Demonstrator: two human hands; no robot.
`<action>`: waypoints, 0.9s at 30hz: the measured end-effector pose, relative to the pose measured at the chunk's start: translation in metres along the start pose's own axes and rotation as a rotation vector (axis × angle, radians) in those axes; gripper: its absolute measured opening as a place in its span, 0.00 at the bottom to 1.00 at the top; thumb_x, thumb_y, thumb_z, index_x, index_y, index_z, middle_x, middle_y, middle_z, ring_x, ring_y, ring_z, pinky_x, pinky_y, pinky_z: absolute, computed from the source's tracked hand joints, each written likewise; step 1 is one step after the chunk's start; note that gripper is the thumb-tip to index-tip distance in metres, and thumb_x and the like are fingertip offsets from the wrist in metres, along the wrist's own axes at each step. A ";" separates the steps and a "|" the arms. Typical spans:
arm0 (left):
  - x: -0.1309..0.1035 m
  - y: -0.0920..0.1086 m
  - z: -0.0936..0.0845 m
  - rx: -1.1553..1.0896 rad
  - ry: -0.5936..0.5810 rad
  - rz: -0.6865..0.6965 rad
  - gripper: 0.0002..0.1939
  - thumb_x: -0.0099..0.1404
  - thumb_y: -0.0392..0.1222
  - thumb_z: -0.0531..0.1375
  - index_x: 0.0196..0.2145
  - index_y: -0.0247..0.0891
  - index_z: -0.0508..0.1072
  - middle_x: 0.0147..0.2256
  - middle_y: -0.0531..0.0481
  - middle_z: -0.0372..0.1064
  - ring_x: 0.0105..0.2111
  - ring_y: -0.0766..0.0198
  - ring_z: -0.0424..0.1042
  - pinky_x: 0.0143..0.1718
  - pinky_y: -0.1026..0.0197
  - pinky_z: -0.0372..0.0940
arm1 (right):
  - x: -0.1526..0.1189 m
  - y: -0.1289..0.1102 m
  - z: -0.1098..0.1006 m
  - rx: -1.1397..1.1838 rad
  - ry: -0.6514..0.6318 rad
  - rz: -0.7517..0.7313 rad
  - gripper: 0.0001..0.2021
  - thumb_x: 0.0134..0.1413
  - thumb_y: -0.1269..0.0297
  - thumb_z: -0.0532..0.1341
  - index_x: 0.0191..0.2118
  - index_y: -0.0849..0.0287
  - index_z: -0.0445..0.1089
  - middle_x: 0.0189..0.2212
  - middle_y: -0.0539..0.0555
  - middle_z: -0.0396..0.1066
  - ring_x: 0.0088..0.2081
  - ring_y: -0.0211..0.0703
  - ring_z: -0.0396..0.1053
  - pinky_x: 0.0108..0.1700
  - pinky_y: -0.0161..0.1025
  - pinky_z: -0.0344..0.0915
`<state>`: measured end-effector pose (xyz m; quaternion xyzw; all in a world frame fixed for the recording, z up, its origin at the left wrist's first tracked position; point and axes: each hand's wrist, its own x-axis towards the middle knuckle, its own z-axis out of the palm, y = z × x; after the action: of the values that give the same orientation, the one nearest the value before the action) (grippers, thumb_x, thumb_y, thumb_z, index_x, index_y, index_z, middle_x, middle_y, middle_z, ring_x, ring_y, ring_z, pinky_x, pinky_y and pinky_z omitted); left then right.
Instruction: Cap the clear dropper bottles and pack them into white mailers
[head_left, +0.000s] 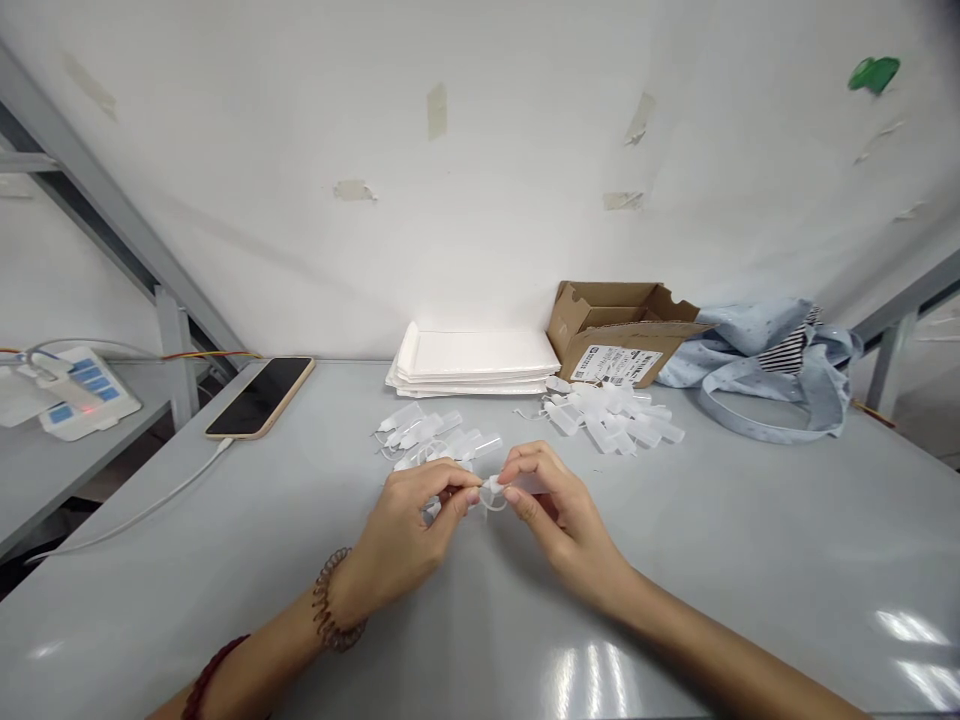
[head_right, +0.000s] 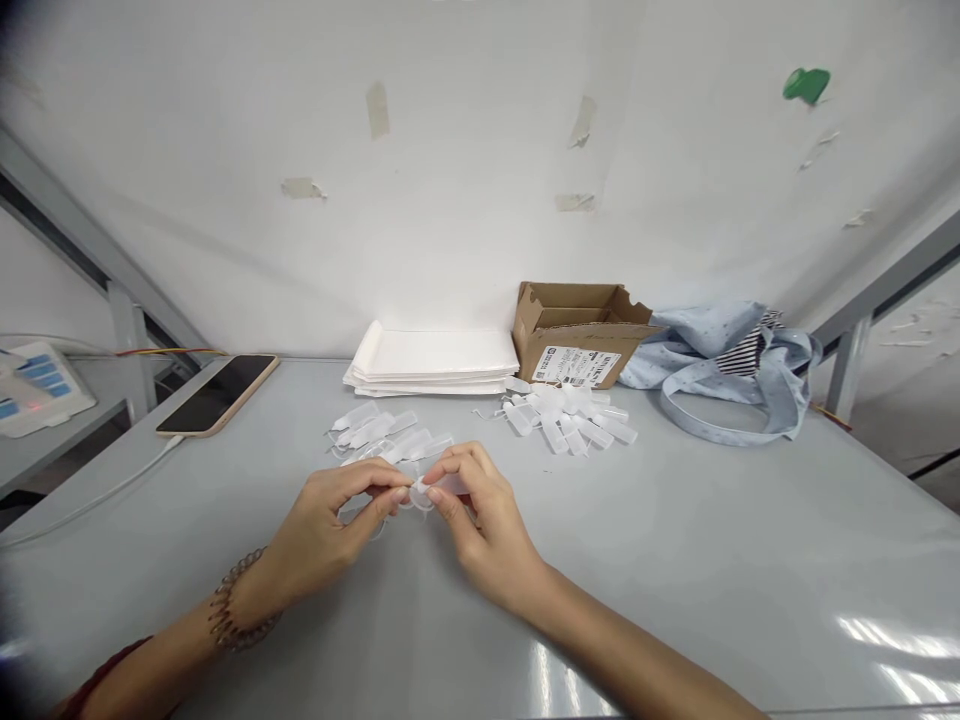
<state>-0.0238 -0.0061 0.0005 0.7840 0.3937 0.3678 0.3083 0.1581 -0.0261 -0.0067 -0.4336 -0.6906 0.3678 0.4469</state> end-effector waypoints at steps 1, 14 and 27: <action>0.000 -0.001 0.000 -0.003 0.005 0.009 0.08 0.64 0.34 0.55 0.30 0.37 0.73 0.25 0.52 0.69 0.26 0.67 0.67 0.30 0.65 0.61 | 0.000 0.000 0.000 0.000 0.001 -0.003 0.05 0.61 0.66 0.53 0.38 0.54 0.65 0.37 0.52 0.60 0.34 0.37 0.61 0.27 0.31 0.58; 0.001 0.000 0.000 0.033 -0.015 0.006 0.08 0.64 0.34 0.54 0.31 0.37 0.73 0.26 0.52 0.70 0.26 0.67 0.66 0.30 0.65 0.61 | 0.006 0.001 -0.009 -0.083 -0.084 -0.048 0.06 0.61 0.63 0.53 0.42 0.55 0.64 0.39 0.53 0.64 0.37 0.40 0.64 0.32 0.34 0.63; 0.013 -0.011 -0.017 0.202 0.138 -0.354 0.14 0.64 0.42 0.53 0.47 0.38 0.66 0.27 0.55 0.71 0.23 0.66 0.66 0.27 0.64 0.61 | 0.057 0.066 -0.060 -1.286 0.122 -0.231 0.15 0.62 0.59 0.52 0.46 0.62 0.67 0.56 0.71 0.56 0.57 0.63 0.53 0.52 0.63 0.53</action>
<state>-0.0370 0.0133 0.0059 0.7026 0.5802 0.3195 0.2602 0.2196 0.0574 -0.0289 -0.5575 -0.7883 -0.1940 0.1736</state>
